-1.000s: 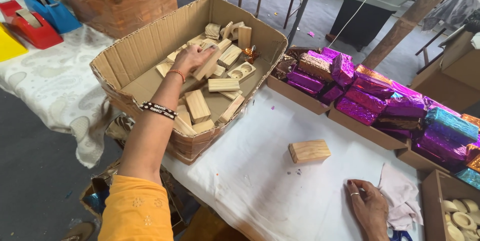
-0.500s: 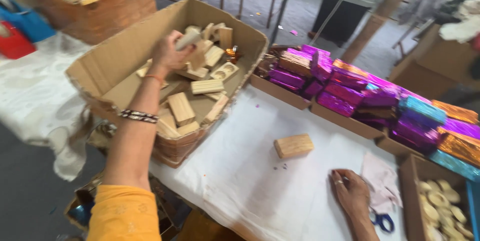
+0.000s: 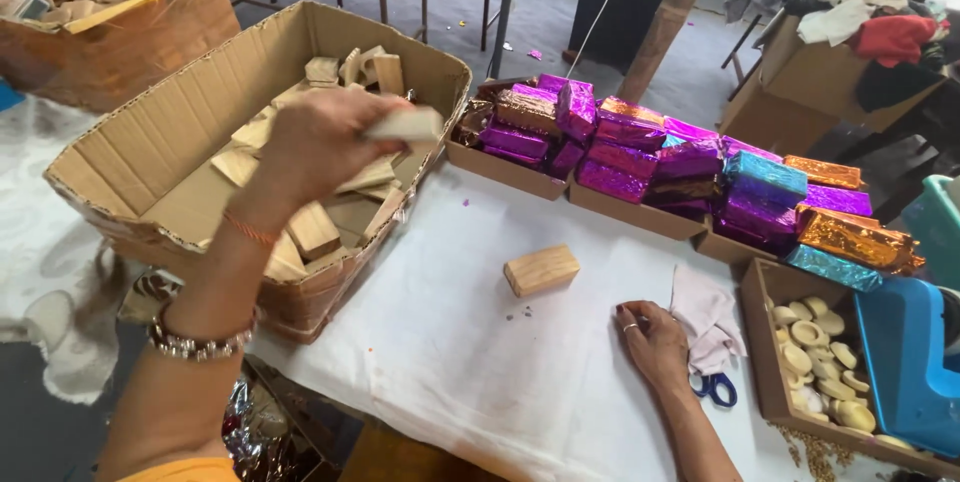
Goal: The person picks up a wooden box from a cardboard container and wipes it with a cloth. They then place small wooden circular pieces into the indentations of the box. Finally, they pick up a piece of shiny brown wrapping paper.
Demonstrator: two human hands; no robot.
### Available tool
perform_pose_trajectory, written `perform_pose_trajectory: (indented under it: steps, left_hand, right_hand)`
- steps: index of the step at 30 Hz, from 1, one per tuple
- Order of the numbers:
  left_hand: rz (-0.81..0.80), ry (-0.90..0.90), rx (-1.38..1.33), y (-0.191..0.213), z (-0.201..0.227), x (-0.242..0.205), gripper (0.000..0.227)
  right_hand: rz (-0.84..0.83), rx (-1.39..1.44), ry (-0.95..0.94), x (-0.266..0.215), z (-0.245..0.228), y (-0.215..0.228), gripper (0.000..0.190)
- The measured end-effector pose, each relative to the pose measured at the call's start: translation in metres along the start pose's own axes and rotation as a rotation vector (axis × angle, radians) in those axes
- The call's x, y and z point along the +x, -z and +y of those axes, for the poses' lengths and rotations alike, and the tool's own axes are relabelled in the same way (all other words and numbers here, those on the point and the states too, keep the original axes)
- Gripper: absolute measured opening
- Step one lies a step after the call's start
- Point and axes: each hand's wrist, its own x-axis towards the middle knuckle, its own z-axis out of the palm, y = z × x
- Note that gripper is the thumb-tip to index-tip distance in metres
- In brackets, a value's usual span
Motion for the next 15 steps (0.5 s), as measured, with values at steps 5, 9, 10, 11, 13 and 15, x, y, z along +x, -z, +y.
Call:
perform_pose_trajectory:
  steps: [5, 9, 10, 11, 13, 15]
  left_hand:
    - [-0.143, -0.196, -0.121, 0.008, 0.084, -0.008, 0.046]
    - [-0.475, -0.272, -0.037, -0.016, 0.122, -0.024, 0.049]
    - [-0.474, -0.271, -0.037, -0.03, 0.126, -0.029, 0.049]
    - [-0.532, -0.26, -0.017, -0.045, 0.129, -0.034, 0.046]
    - [-0.589, -0.248, 0.0, -0.08, 0.133, -0.046, 0.044]
    - [-0.713, -0.233, 0.006, -0.121, 0.134, -0.061, 0.037]
  right_hand:
    - [0.001, 0.022, 0.022, -0.001, 0.003, -0.001, 0.023]
    - [-0.002, 0.0, 0.036, 0.001, 0.005, -0.002, 0.023]
    - [-0.003, 0.0, 0.037, 0.001, 0.005, -0.002, 0.023]
    - [-0.016, -0.033, 0.029, 0.002, 0.005, -0.003, 0.022]
    - [-0.031, -0.068, 0.022, 0.002, 0.005, -0.003, 0.022]
    - [-0.013, -0.056, 0.04, 0.001, 0.005, -0.002, 0.022]
